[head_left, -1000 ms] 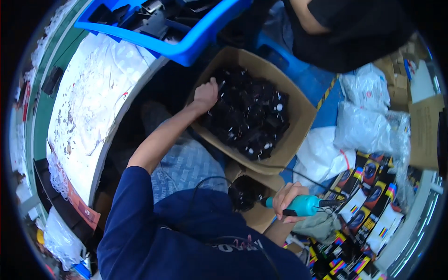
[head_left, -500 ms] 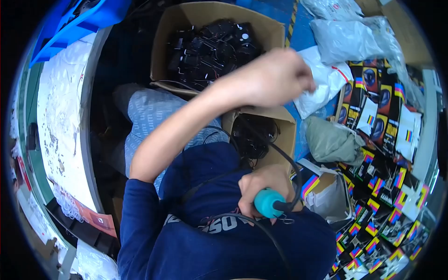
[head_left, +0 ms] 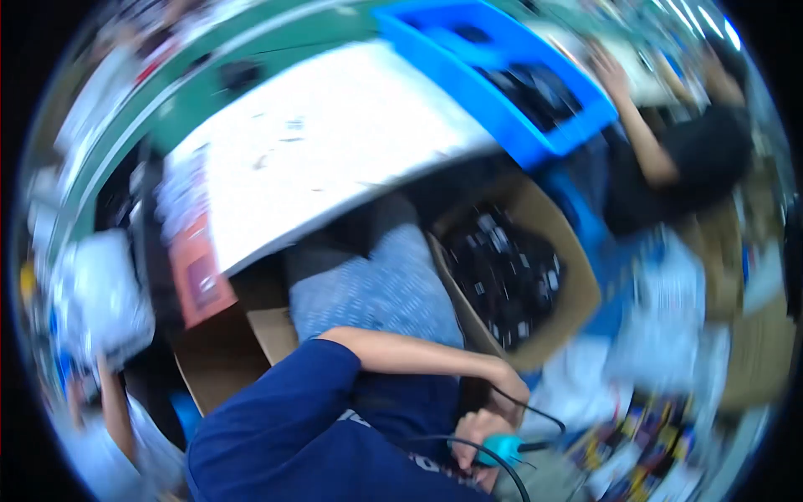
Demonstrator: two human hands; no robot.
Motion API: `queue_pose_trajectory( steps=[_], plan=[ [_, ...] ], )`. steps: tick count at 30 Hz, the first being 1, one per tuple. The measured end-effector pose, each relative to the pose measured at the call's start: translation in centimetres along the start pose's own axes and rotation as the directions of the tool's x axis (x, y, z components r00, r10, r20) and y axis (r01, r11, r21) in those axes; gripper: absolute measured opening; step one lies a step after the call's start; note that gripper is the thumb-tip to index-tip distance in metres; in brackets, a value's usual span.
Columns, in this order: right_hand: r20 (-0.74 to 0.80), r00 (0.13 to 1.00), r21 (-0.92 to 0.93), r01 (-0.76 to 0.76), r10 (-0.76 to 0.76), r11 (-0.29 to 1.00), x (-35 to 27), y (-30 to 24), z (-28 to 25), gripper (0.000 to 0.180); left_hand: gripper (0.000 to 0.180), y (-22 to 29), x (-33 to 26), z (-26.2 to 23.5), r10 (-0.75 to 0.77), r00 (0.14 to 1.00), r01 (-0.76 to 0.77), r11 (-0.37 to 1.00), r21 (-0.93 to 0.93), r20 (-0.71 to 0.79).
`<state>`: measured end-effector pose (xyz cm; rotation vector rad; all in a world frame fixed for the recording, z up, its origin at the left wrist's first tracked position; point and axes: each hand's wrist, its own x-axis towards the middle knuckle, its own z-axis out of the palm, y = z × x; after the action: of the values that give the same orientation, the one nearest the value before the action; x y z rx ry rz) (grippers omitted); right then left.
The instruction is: Assembling lighting fixture components and securing them using an electric screwdriver.
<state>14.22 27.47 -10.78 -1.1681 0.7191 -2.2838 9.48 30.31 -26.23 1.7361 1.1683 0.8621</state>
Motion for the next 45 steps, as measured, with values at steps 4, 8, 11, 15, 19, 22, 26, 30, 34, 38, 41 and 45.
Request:
queue_pose_trajectory(
  steps=[4,8,11,15,19,22,26,30,34,38,41,45],
  plan=[
    [-0.362,0.902,-0.172,0.185,-0.237,0.968,1.3,-3.7,-1.2,0.031,0.020,14.1,-11.4,-18.5,-0.024,0.700,0.105,0.992,0.070,-0.714],
    [-0.356,0.857,-0.260,0.292,-0.373,0.920,7.0,-8.8,-7.7,0.039,0.022,22.1,-30.4,-27.9,-0.009,0.104,0.255,0.967,0.018,-0.995],
    [-0.229,0.818,-0.280,0.463,-0.527,0.841,13.3,-11.5,-11.2,0.035,0.028,23.4,-45.0,-31.9,0.245,-0.394,0.722,0.679,-0.134,-0.886],
    [0.023,0.909,0.064,0.414,-0.416,0.908,21.6,-10.9,-16.9,0.037,0.070,19.6,-61.0,-30.4,0.238,-0.733,0.679,0.232,-0.696,-0.637],
    [0.215,0.936,0.204,0.236,-0.278,0.950,27.0,-5.8,-21.0,0.036,0.082,16.5,-70.1,-28.4,0.033,-0.590,0.794,0.202,-0.573,-0.807],
    [0.405,0.910,0.084,0.053,-0.083,0.995,29.3,-6.3,-22.2,0.041,0.064,16.7,-68.6,-30.9,0.074,-0.662,0.740,0.228,-0.634,-0.746],
    [0.439,0.891,0.189,0.030,-0.112,0.982,30.9,-6.0,-23.7,0.043,0.046,21.2,-63.6,-31.2,-0.347,-0.752,0.279,0.603,-0.747,-0.561],
    [0.384,0.904,0.264,0.086,-0.187,0.961,30.9,-5.5,-23.9,0.042,0.051,23.4,-55.5,-27.4,-0.652,-0.432,-0.423,0.757,-0.498,-0.624],
    [0.312,0.915,0.339,0.143,-0.254,0.930,29.5,-4.8,-22.0,0.038,0.031,23.1,-45.7,-21.6,-0.586,-0.459,-0.538,0.781,-0.316,-0.668],
    [0.262,0.931,0.328,0.160,-0.253,0.931,26.8,-4.6,-22.3,0.036,0.040,24.9,-42.0,-13.8,-0.702,-0.411,-0.446,0.711,-0.544,-0.581],
    [0.316,0.924,0.255,0.136,-0.215,0.957,26.5,-4.7,-21.0,0.036,0.050,24.8,-42.3,-12.4,-0.845,-0.343,-0.409,0.527,-0.744,-0.410],
    [0.261,0.941,0.158,0.178,-0.215,0.971,26.3,-6.1,-19.5,0.035,0.067,24.6,-42.3,-13.9,-0.874,-0.334,-0.326,0.458,-0.827,-0.353]
  ],
)
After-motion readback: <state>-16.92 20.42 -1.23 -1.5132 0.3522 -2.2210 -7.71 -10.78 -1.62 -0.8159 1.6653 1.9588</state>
